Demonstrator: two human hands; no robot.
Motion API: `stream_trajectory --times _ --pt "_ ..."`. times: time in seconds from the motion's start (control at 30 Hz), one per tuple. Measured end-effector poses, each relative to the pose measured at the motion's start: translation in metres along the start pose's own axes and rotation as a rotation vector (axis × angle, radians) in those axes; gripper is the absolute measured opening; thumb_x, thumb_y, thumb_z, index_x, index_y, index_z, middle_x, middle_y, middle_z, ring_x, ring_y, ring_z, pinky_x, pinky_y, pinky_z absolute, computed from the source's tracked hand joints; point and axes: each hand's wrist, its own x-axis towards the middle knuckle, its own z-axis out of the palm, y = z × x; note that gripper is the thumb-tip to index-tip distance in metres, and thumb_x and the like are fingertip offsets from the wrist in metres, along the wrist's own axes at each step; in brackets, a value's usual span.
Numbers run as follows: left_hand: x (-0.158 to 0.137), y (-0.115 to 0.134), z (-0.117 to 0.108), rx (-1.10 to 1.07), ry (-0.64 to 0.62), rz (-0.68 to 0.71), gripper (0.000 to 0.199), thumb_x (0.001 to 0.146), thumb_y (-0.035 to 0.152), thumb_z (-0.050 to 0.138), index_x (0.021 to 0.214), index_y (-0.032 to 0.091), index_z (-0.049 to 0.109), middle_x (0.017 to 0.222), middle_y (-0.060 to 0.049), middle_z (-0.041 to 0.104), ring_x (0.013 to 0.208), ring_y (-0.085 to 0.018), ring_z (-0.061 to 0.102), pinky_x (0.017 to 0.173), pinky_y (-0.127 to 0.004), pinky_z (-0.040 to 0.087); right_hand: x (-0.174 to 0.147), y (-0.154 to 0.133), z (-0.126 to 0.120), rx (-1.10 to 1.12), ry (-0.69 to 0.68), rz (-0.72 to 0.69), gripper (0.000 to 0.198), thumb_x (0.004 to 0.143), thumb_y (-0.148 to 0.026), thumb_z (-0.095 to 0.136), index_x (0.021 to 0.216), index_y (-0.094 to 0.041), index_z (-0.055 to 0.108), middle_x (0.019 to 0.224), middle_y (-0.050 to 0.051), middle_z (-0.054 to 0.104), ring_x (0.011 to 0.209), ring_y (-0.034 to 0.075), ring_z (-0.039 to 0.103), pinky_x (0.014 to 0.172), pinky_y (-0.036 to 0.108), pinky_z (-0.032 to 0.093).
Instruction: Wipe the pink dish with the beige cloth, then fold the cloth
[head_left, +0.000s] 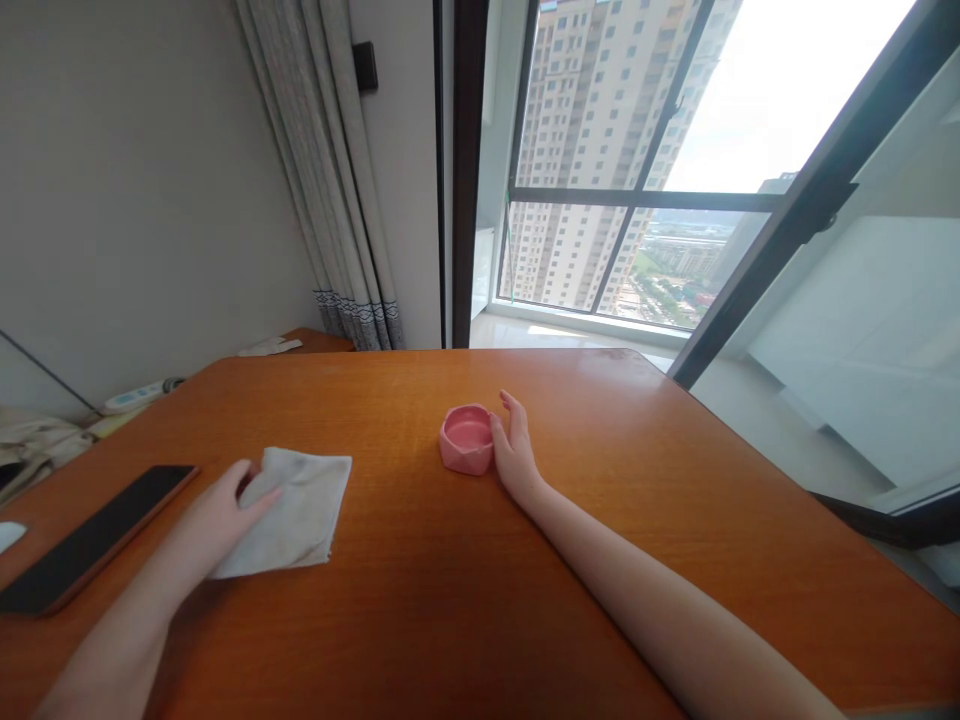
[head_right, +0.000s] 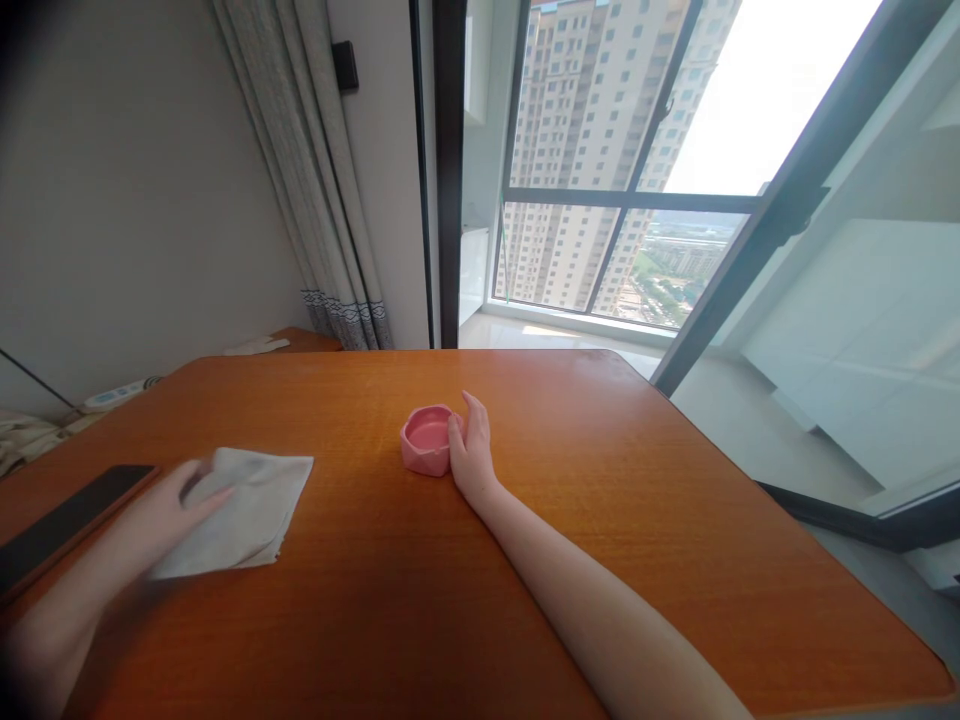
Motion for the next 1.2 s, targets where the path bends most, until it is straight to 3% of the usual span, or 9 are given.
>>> stream_trajectory --times 0.1,0.17,0.3,0.4,0.53,0.63,0.73,0.87,1.2 --pt "-0.007 0.060 0.001 -0.068 -0.209 0.123 0.030 0.065 0.046 0.062 0.081 0.022 0.055 0.077 0.001 0.062 0.073 -0.020 0.058 0.063 -0.027 0.046 -0.004 -0.028 -0.007 0.084 -0.010 -0.152 0.043 0.089 -0.037 0.042 0.129 -0.020 0.042 0.131 0.011 0.045 0.124 0.021 0.038 0.107 0.043 0.026" --pt "-0.010 0.098 0.005 -0.225 -0.379 0.207 0.030 0.070 0.044 0.061 0.088 0.021 0.057 0.082 0.001 0.062 0.078 -0.019 0.059 0.068 -0.027 0.047 -0.007 -0.053 -0.010 0.222 -0.166 -0.155 0.048 0.087 -0.042 0.046 0.130 -0.021 0.041 0.127 0.010 0.050 0.119 0.021 0.044 0.104 0.040 0.032" --pt "-0.008 0.154 0.020 -0.334 -0.596 0.344 0.029 0.069 0.040 0.064 0.090 0.020 0.061 0.083 0.000 0.064 0.077 -0.019 0.059 0.067 -0.026 0.046 -0.010 -0.096 -0.012 0.412 -0.749 0.067 0.052 0.078 -0.048 0.056 0.122 -0.019 0.053 0.110 0.007 0.063 0.102 0.022 0.057 0.086 0.034 0.046" --pt "0.000 0.174 0.041 -0.416 -0.537 0.399 0.028 0.068 0.037 0.065 0.089 0.019 0.060 0.082 -0.001 0.063 0.076 -0.017 0.059 0.067 -0.026 0.046 -0.004 -0.107 -0.015 0.329 -0.829 0.260 0.036 0.072 -0.037 0.065 0.102 -0.017 0.064 0.095 0.005 0.068 0.090 0.022 0.061 0.077 0.033 0.049" --pt "0.014 0.174 0.088 -0.648 -0.152 0.316 0.023 0.077 0.037 0.055 0.092 0.019 0.054 0.089 -0.003 0.060 0.080 -0.015 0.057 0.074 -0.028 0.046 0.016 -0.097 -0.025 0.245 -0.355 0.302 0.026 0.078 -0.033 0.054 0.094 -0.014 0.064 0.093 0.007 0.067 0.088 0.023 0.061 0.077 0.035 0.048" --pt "0.016 0.157 0.129 -0.621 -0.030 0.247 0.020 0.082 0.033 0.047 0.094 0.019 0.052 0.096 -0.005 0.058 0.088 -0.016 0.056 0.081 -0.032 0.045 0.029 -0.090 -0.034 -0.028 -0.130 0.003 0.022 0.082 -0.027 0.048 0.094 -0.016 0.063 0.104 0.009 0.062 0.097 0.022 0.056 0.085 0.035 0.043" --pt "0.013 0.139 0.159 -0.537 -0.078 0.344 0.025 0.084 0.032 0.046 0.104 0.019 0.051 0.108 -0.008 0.057 0.102 -0.019 0.053 0.092 -0.037 0.041 0.031 -0.083 -0.034 -0.441 -0.416 -0.239 0.017 0.076 -0.017 0.051 0.087 -0.019 0.064 0.108 0.008 0.060 0.101 0.022 0.052 0.089 0.035 0.038" --pt "0.009 0.128 0.172 -0.508 -0.201 0.434 0.030 0.087 0.033 0.042 0.113 0.020 0.049 0.121 -0.009 0.053 0.116 -0.020 0.047 0.103 -0.040 0.032 0.018 -0.070 -0.024 -0.760 -0.788 -0.305 0.010 0.075 -0.018 0.056 0.083 -0.019 0.062 0.087 0.007 0.067 0.087 0.021 0.059 0.093 0.038 0.034" --pt "0.006 0.131 0.176 -0.712 -0.259 0.290 0.044 0.086 0.037 0.043 0.126 0.020 0.036 0.131 -0.012 0.048 0.123 -0.021 0.044 0.107 -0.042 0.029 0.017 -0.038 -0.013 -0.770 -0.720 -0.501 0.017 0.067 -0.028 0.070 0.077 -0.019 0.060 0.070 0.007 0.068 0.068 0.023 0.062 0.078 0.036 0.041"
